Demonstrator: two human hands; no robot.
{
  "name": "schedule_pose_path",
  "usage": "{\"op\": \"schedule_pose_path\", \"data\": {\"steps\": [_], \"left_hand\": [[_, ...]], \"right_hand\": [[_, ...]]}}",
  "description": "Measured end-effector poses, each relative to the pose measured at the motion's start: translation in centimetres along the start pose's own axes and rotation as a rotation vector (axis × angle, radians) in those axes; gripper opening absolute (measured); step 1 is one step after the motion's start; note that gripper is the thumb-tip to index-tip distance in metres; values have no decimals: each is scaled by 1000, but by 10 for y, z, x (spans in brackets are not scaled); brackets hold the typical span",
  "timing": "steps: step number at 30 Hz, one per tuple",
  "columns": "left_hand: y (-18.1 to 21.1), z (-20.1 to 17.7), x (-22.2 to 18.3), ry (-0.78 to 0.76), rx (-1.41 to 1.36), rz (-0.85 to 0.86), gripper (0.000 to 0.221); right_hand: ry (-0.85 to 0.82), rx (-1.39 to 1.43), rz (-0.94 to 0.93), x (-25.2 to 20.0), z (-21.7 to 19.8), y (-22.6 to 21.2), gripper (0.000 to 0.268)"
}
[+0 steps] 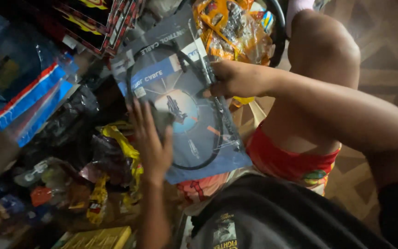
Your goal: Wiping down and organizing packaged motorcycle cables on shelves in a parts room.
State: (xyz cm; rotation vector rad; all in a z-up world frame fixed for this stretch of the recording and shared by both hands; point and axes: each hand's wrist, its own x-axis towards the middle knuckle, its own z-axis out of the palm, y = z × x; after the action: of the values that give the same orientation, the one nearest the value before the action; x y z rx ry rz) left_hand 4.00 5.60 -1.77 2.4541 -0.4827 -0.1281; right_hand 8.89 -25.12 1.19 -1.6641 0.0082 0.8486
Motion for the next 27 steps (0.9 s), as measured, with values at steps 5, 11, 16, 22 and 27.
{"op": "schedule_pose_path", "data": {"steps": [5,11,16,22,27], "left_hand": [[10,23,-88,-157,279,85,76],[30,16,-78,-312,438,117,72],[26,-7,25,-158,447,60,70],[6,4,145,21,190,112,67],[36,31,147,3,242,208,59]], "right_hand": [[-30,48,14,1,3,-12,32],[-52,27,98,2,8,-33,37],[-135,141,-21,14,19,-17,49],[-63,-6,-352,16,17,0,41],[4,-9,-219,11,2,8,36]]}}
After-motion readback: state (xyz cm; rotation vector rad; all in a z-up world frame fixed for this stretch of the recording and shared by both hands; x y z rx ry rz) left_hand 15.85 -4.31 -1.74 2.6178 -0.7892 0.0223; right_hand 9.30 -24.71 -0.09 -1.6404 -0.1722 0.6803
